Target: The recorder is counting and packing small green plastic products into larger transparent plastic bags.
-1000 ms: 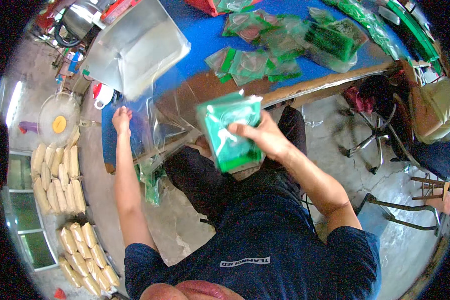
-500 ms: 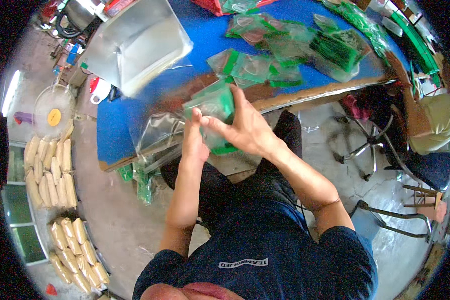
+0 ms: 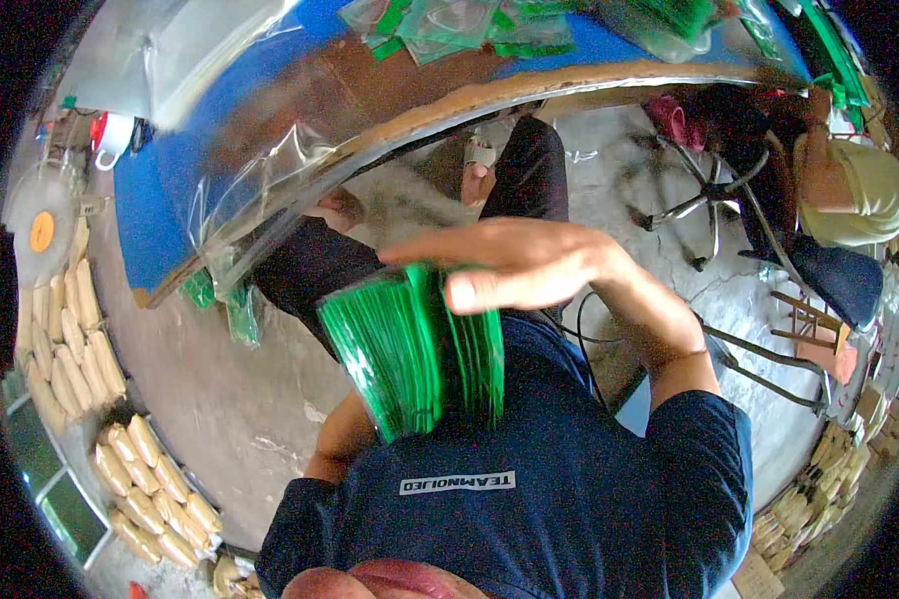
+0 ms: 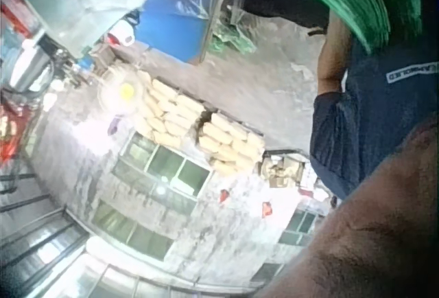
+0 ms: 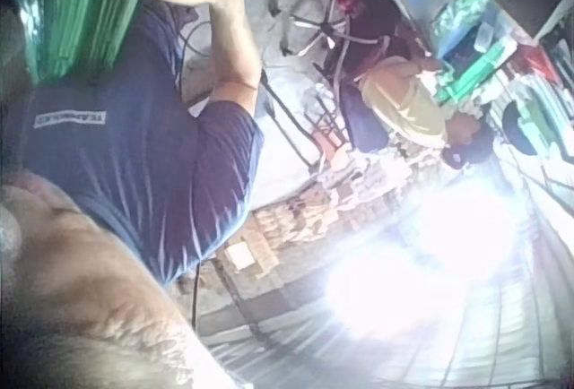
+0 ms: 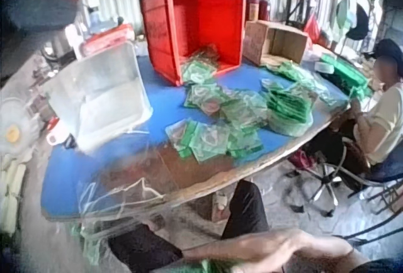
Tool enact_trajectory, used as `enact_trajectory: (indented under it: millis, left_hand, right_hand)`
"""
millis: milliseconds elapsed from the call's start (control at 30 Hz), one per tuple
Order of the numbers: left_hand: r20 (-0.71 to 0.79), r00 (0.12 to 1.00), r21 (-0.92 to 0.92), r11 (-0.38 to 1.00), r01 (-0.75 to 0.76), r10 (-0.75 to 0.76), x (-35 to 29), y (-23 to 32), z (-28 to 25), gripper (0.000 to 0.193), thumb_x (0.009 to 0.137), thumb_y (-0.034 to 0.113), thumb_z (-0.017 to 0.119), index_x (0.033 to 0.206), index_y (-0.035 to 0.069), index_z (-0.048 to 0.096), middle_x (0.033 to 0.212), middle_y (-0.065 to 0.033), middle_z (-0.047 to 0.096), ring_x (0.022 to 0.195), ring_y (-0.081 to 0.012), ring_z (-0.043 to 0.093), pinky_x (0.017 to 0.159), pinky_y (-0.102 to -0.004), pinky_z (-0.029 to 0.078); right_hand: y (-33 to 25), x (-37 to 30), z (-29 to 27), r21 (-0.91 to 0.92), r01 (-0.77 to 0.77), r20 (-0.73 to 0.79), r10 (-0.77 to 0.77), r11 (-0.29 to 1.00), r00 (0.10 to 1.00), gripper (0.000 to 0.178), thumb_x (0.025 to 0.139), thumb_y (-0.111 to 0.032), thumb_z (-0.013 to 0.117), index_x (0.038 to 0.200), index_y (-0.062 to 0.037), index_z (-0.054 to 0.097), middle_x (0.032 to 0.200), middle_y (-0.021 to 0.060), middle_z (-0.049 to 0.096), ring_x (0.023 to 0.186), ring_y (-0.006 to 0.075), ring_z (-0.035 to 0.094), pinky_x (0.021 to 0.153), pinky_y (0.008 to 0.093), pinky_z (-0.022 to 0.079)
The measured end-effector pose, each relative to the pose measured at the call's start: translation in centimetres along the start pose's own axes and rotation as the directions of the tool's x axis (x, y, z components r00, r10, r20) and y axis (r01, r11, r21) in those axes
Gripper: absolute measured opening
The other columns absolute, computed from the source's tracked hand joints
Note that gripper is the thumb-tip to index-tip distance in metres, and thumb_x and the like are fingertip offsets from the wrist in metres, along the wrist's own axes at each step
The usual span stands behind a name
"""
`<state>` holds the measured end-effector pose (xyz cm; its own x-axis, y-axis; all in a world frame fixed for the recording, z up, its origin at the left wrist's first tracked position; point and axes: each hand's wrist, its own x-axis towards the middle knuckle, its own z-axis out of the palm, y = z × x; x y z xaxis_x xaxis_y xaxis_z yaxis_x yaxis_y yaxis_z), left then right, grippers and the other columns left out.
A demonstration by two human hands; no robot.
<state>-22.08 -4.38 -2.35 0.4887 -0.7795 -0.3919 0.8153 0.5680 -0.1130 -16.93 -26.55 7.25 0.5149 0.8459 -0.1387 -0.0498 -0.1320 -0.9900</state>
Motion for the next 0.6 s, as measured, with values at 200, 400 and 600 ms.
enact_trajectory:
  millis: [200,400,600]
  left_hand:
    - [-0.033,0.999,0.004,1.0,-0.002,0.002,-1.2,-0.6,-1.1,0.061,0.098,0.034,0.057,0.149,0.005,0.038,0.107,-0.0084,0.063,0.096,-0.0221,0.065,0.078,-0.0363,0.059]
    - [-0.046,0.999,0.024,1.0,0.013,-0.012,-0.6,-0.8,-1.5,0.062,0.098,0.034,0.058,0.149,0.005,0.037,0.108,-0.0085,0.063,0.097,-0.0224,0.065,0.079,-0.0365,0.059]
    - [-0.066,0.997,0.054,0.998,0.031,-0.027,1.2,-1.2,-1.6,0.064,0.097,0.035,0.059,0.149,0.006,0.037,0.109,-0.0086,0.063,0.098,-0.0227,0.065,0.08,-0.0366,0.059]
  right_hand:
    - [0.0,-0.8,-0.3,-0.039,0.026,0.118,-0.021,0.999,0.993,0.123,0.079,-0.089,0.037,0.151,0.0107,0.02,0.155,0.0301,0.028,0.145,0.0382,0.029,0.116,0.0437,0.026]
    - [1.1,-0.5,-0.7,0.054,0.075,0.152,-0.082,0.996,0.985,0.119,0.083,-0.085,0.037,0.151,0.011,0.017,0.156,0.032,0.023,0.147,0.0375,0.025,0.117,0.0443,0.024]
    - [1.3,2.0,-1.1,0.026,0.129,-0.18,-0.123,0.991,0.976,0.111,0.088,-0.083,0.02,0.152,0.0076,0.018,0.16,0.025,0.02,0.149,0.0338,0.017,0.121,0.0429,0.014]
